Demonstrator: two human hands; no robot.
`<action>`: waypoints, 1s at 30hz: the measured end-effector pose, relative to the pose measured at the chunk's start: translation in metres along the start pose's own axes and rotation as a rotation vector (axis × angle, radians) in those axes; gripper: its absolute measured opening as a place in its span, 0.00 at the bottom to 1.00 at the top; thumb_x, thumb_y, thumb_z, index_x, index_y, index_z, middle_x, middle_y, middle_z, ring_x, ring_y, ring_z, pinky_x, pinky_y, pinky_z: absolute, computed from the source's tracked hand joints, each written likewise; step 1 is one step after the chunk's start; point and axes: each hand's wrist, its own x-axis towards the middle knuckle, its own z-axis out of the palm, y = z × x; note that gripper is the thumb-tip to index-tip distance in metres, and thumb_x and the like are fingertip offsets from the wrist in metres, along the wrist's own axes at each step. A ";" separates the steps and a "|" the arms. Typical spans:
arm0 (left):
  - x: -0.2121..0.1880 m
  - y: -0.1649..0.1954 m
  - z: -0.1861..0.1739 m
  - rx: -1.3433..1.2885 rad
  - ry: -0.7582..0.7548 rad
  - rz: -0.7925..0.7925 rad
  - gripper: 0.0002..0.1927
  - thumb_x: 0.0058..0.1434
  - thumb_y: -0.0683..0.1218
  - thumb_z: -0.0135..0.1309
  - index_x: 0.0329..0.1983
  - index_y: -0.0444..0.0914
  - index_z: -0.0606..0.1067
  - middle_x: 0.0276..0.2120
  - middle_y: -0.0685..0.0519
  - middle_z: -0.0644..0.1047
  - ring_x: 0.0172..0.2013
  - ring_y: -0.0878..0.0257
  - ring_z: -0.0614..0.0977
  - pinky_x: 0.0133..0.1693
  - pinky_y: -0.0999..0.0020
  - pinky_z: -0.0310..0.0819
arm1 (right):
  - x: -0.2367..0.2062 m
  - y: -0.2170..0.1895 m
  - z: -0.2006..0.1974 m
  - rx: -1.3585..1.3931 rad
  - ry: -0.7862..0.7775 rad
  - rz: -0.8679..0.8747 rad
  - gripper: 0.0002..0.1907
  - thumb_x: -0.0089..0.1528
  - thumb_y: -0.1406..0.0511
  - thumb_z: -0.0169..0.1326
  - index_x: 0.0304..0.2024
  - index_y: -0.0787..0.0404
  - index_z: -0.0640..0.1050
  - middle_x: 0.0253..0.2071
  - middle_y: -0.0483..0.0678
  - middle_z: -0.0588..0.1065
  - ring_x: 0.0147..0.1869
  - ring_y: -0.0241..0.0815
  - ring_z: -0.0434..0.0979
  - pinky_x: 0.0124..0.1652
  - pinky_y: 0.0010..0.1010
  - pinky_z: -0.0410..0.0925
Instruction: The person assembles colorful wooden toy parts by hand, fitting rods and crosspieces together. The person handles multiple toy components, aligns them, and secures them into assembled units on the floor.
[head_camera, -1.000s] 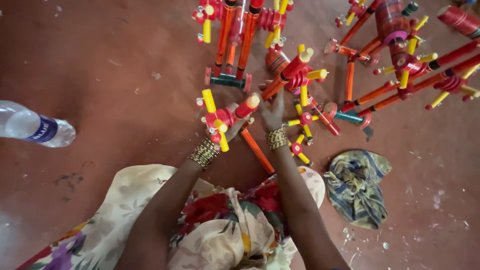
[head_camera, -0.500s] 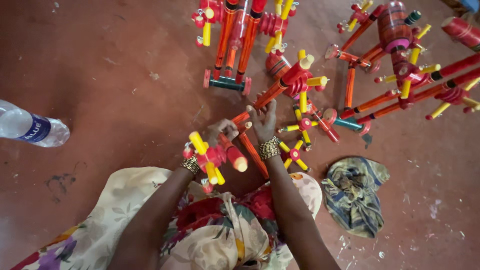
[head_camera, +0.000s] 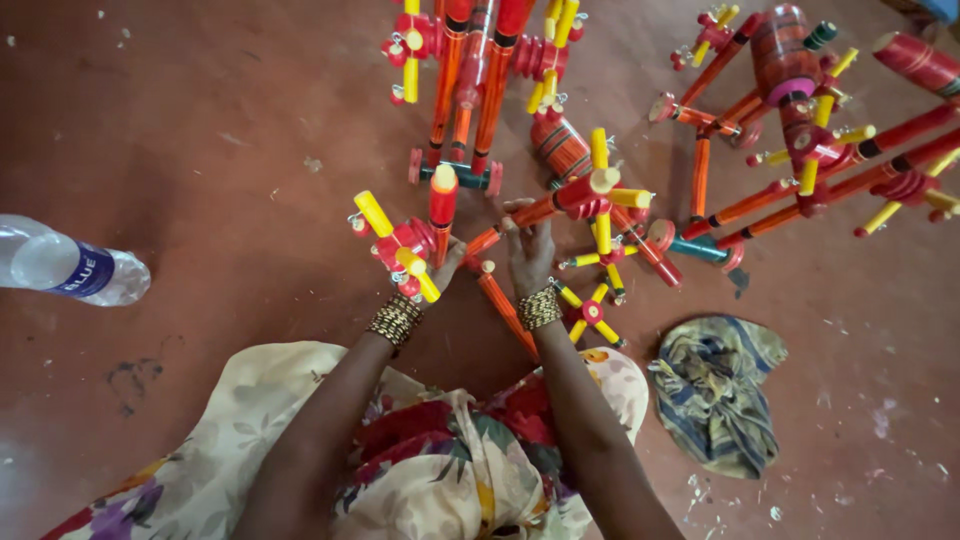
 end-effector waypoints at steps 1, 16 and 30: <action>-0.002 -0.001 -0.001 0.028 0.016 0.016 0.11 0.67 0.50 0.57 0.39 0.38 0.77 0.30 0.55 0.79 0.34 0.64 0.81 0.38 0.66 0.76 | -0.002 -0.003 0.000 -0.005 -0.002 -0.011 0.18 0.69 0.71 0.54 0.60 0.63 0.68 0.53 0.48 0.73 0.58 0.39 0.74 0.55 0.32 0.72; -0.005 -0.006 -0.002 0.053 0.049 0.061 0.11 0.65 0.49 0.59 0.40 0.37 0.75 0.33 0.54 0.79 0.37 0.61 0.81 0.43 0.62 0.76 | -0.001 -0.037 -0.079 -0.121 0.201 0.145 0.24 0.67 0.71 0.51 0.65 0.56 0.63 0.41 0.49 0.71 0.39 0.39 0.73 0.36 0.37 0.74; -0.020 0.023 -0.014 0.032 0.011 0.143 0.09 0.67 0.48 0.56 0.40 0.37 0.78 0.32 0.55 0.81 0.36 0.62 0.83 0.41 0.65 0.76 | -0.003 0.003 -0.164 -1.068 0.474 0.344 0.28 0.64 0.54 0.58 0.66 0.52 0.71 0.50 0.60 0.78 0.51 0.63 0.79 0.48 0.53 0.70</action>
